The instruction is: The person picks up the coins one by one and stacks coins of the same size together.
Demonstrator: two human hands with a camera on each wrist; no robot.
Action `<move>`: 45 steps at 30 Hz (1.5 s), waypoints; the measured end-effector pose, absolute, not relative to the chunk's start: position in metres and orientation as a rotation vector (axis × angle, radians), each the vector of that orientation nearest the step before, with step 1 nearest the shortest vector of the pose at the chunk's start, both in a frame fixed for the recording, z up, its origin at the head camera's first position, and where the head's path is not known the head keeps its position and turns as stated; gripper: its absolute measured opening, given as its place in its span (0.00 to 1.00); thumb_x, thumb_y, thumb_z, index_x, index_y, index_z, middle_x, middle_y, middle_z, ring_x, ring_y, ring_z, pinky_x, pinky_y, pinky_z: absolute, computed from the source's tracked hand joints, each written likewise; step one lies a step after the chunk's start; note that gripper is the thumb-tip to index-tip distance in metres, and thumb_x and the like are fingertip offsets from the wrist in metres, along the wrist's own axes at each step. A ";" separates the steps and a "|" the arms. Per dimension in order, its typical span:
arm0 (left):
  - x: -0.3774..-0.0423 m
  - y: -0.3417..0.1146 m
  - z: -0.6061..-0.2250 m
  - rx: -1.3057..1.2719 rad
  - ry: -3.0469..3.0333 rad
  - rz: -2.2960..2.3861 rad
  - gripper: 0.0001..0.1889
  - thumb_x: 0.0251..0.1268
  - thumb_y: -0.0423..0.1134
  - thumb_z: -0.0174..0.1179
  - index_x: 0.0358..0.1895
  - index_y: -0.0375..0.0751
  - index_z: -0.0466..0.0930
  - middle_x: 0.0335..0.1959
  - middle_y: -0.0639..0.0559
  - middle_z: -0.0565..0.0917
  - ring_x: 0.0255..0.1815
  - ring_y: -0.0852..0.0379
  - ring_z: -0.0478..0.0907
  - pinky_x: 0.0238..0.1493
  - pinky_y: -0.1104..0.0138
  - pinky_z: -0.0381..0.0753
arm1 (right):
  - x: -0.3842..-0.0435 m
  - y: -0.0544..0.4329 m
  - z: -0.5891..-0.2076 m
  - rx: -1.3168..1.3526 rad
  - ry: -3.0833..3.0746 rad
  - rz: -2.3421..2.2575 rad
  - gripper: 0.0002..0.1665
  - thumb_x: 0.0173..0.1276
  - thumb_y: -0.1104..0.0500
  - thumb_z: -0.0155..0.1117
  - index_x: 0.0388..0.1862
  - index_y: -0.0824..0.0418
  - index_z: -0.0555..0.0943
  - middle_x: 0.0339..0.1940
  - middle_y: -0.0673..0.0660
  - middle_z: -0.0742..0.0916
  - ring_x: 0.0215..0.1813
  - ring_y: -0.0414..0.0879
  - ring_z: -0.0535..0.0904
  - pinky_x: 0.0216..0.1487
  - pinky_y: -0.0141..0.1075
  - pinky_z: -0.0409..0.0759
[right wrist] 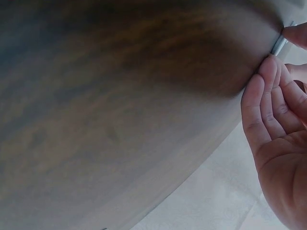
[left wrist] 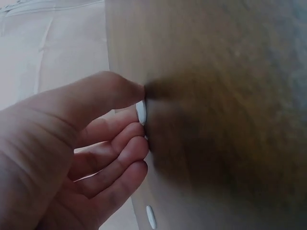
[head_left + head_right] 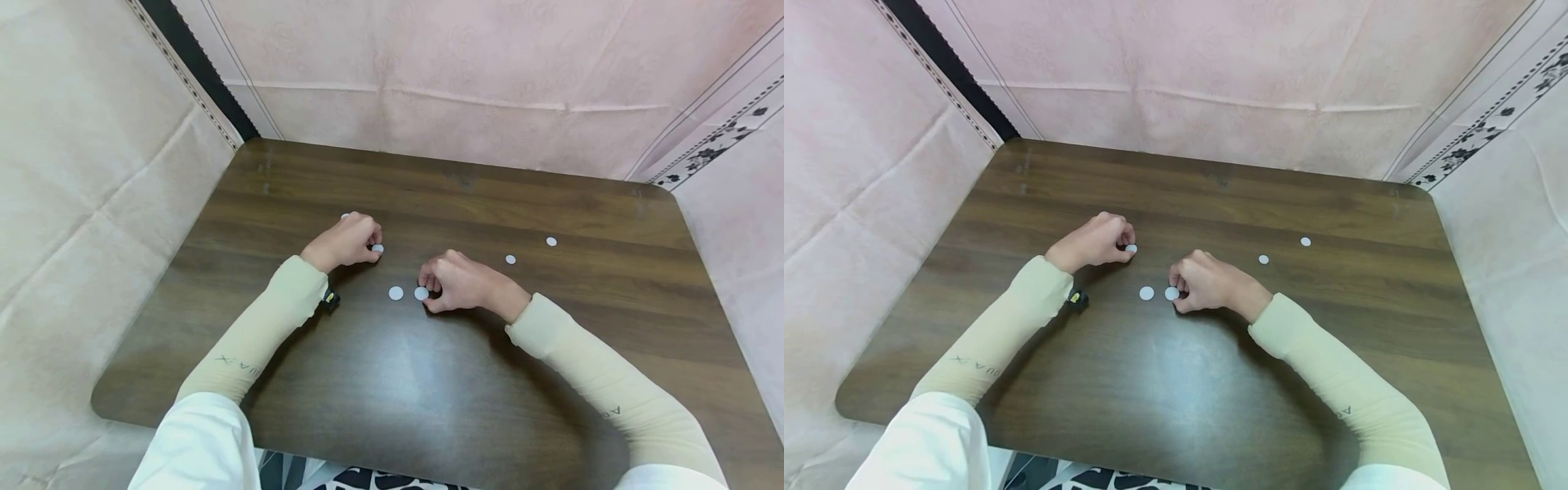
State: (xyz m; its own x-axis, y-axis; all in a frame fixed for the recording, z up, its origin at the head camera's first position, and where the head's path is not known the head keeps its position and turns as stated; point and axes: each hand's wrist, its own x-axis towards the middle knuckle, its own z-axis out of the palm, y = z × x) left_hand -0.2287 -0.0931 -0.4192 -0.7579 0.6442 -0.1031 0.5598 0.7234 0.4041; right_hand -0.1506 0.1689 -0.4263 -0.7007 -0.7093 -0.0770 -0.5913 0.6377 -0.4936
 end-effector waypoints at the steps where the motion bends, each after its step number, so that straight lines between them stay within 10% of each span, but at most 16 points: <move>1: -0.229 -0.092 -0.418 0.946 2.686 0.519 0.05 0.66 0.37 0.69 0.38 0.37 0.87 0.35 0.48 0.86 0.39 0.53 0.80 0.45 0.62 0.82 | -0.151 0.169 -0.426 -1.055 2.597 -0.640 0.10 0.59 0.56 0.78 0.37 0.58 0.87 0.31 0.47 0.89 0.34 0.36 0.84 0.40 0.29 0.85; 45: -0.166 -0.106 -0.419 0.991 2.625 0.518 0.05 0.60 0.38 0.71 0.34 0.42 0.86 0.30 0.53 0.85 0.33 0.57 0.77 0.40 0.65 0.80 | -0.150 0.168 -0.427 -1.038 2.611 -0.645 0.09 0.59 0.57 0.77 0.37 0.57 0.87 0.30 0.47 0.89 0.34 0.36 0.84 0.41 0.30 0.85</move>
